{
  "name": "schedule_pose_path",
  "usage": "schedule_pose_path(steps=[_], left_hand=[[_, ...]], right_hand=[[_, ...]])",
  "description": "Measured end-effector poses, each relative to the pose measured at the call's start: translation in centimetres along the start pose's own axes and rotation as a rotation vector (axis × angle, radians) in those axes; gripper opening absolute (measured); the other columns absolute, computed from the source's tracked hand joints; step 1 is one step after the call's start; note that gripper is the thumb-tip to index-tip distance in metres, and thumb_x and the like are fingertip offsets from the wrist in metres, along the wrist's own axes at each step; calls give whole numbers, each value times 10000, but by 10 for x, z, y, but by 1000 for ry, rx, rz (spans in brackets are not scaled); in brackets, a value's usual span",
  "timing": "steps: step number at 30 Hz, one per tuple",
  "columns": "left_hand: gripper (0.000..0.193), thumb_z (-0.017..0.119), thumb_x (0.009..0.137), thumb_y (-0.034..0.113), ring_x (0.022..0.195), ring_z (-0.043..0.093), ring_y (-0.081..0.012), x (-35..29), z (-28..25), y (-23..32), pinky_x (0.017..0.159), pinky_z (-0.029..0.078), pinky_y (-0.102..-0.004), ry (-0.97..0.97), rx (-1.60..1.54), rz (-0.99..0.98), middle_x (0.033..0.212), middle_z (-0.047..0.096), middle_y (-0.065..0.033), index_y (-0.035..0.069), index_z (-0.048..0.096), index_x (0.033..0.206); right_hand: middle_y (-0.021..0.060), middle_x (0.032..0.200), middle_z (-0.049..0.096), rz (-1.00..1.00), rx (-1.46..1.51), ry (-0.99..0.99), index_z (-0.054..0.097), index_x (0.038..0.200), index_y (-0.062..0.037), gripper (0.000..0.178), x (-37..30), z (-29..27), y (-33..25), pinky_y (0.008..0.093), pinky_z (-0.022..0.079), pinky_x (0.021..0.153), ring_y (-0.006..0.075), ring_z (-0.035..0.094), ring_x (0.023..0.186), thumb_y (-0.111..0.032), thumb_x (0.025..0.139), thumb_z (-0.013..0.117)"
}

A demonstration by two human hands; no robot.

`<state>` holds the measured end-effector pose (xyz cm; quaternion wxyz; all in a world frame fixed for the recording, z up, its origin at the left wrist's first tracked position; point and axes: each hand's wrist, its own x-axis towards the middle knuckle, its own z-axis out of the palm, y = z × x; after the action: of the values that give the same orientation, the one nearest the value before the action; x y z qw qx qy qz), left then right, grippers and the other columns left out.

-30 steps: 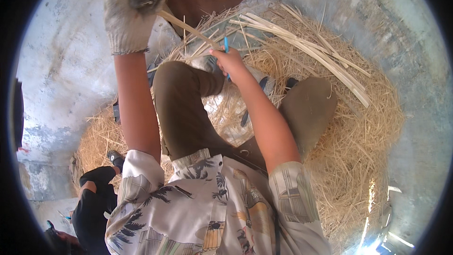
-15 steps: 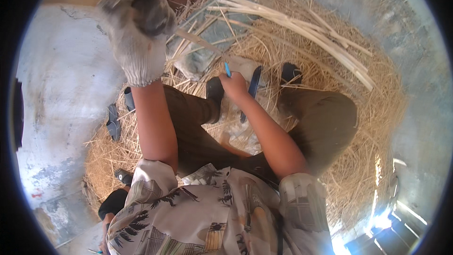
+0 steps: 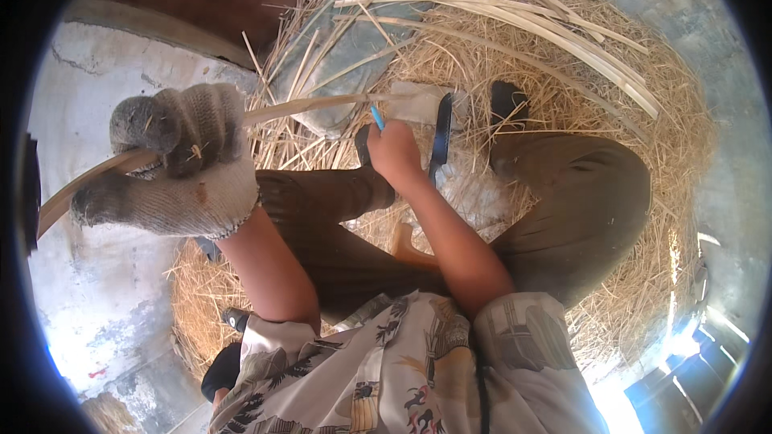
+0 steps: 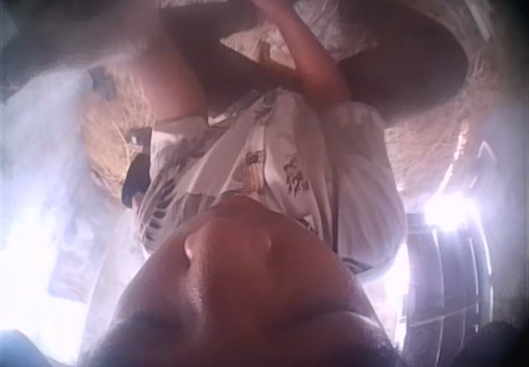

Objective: The person sits on a straw-covered floor and uses a knife to shave and split a long bamboo stick. They hold the stick with a gloved left hand and repeatedly scrape along its length with the knife in their right hand, creating thin strips and refining the stick's shape.

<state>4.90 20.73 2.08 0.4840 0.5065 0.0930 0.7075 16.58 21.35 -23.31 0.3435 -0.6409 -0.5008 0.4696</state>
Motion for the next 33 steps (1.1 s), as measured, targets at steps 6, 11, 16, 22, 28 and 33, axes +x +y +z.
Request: schedule_pose_path(steps=[6, 11, 16, 22, 28, 33], left_hand=[[807, 535, 756, 894, 408, 226, -70, 3, 8, 9, 400, 174, -256, 180, 158, 2, 500, 364, 39, 92, 571, 680], [793, 546, 752, 890, 405, 224, -64, 2, 6, 9, 403, 165, -247, 109, 138, -23, 484, 338, 49, 104, 541, 649], [801, 552, 755, 883, 403, 208, -65, 4, -7, 12, 409, 151, -239, 65, 151, 6, 482, 309, 49, 86, 583, 676], [809, 563, 757, 871, 417, 215, -73, 4, -3, 20, 420, 177, -243, 92, 133, -68, 491, 289, 52, 65, 613, 710], [826, 533, 768, 882, 427, 254, -81, -10, -3, 10, 418, 205, -267, -35, 146, -61, 503, 294, 53, 64, 648, 756], [828, 535, 728, 911, 431, 225, -87, -12, -3, 17, 425, 191, -270, 107, 111, -77, 496, 287, 56, 88, 621, 729]], right_hand=[[290, 733, 638, -58, 18, -108, 664, 797, 44, 374, -33, -21, -80, 539, 506, 709, 476, 647, 746, -291, 942, 581], [292, 806, 660, 59, -107, -117, 679, 825, 54, 405, -15, -18, -41, 537, 519, 745, 476, 662, 805, -322, 940, 584], [322, 856, 668, 67, -222, -83, 664, 862, 101, 441, -11, -14, -37, 524, 521, 776, 495, 664, 870, -325, 932, 572], [333, 973, 680, 172, -207, -156, 681, 967, 99, 413, 19, -9, -1, 508, 536, 821, 477, 674, 949, -298, 888, 597], [314, 1068, 683, 274, -224, -115, 708, 1051, 59, 413, 14, 4, 64, 493, 526, 909, 466, 657, 1047, -299, 891, 580], [334, 870, 667, 118, 3, 48, 675, 849, 89, 423, -8, 12, 4, 536, 507, 785, 498, 664, 887, -316, 923, 578]])
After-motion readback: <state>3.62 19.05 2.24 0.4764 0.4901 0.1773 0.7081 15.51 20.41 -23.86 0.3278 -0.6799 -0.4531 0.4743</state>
